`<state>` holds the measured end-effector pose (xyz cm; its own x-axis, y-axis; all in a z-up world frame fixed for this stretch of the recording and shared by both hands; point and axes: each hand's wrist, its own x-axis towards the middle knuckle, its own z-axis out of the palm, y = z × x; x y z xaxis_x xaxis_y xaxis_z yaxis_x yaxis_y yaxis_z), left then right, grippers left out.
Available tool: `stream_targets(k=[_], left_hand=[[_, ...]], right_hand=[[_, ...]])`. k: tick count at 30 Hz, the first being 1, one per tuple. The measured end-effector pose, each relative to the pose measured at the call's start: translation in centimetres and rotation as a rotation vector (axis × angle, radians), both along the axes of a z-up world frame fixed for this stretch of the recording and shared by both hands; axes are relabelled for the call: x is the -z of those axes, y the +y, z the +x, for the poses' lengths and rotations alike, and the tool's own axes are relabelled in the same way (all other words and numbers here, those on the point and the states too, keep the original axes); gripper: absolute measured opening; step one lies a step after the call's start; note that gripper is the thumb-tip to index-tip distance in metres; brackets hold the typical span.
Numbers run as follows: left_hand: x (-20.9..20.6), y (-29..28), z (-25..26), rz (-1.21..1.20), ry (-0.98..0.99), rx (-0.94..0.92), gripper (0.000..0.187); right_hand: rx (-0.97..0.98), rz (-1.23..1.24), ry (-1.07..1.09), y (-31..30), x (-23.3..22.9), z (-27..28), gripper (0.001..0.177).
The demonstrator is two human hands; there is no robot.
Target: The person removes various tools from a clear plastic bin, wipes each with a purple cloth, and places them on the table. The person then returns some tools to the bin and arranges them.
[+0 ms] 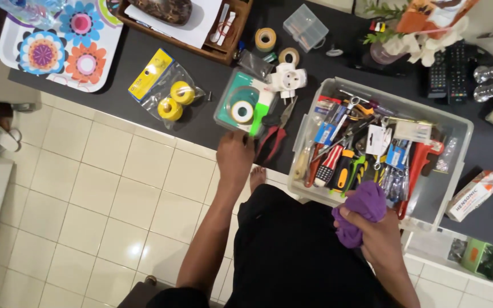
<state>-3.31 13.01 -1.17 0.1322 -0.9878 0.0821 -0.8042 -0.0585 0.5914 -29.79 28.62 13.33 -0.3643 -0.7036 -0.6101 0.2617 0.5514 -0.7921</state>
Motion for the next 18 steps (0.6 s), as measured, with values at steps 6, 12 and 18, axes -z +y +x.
stream_targets(k=[6,12,18], left_hand=[[1.5,-0.8,1.0,0.029,-0.052,0.125,0.011],[0.9,-1.6,2.0,-0.026,-0.071,0.135,0.011],[-4.0,0.3,1.5,-0.244,0.149,0.276,0.006]], right_hand=[[0.127,0.140,0.040,-0.3,-1.2,3.9,0.048],[0.221,0.135,0.042,0.4,-1.1,5.5,0.046],[0.283,0.072,0.006,0.6,-1.0,6.6,0.046]])
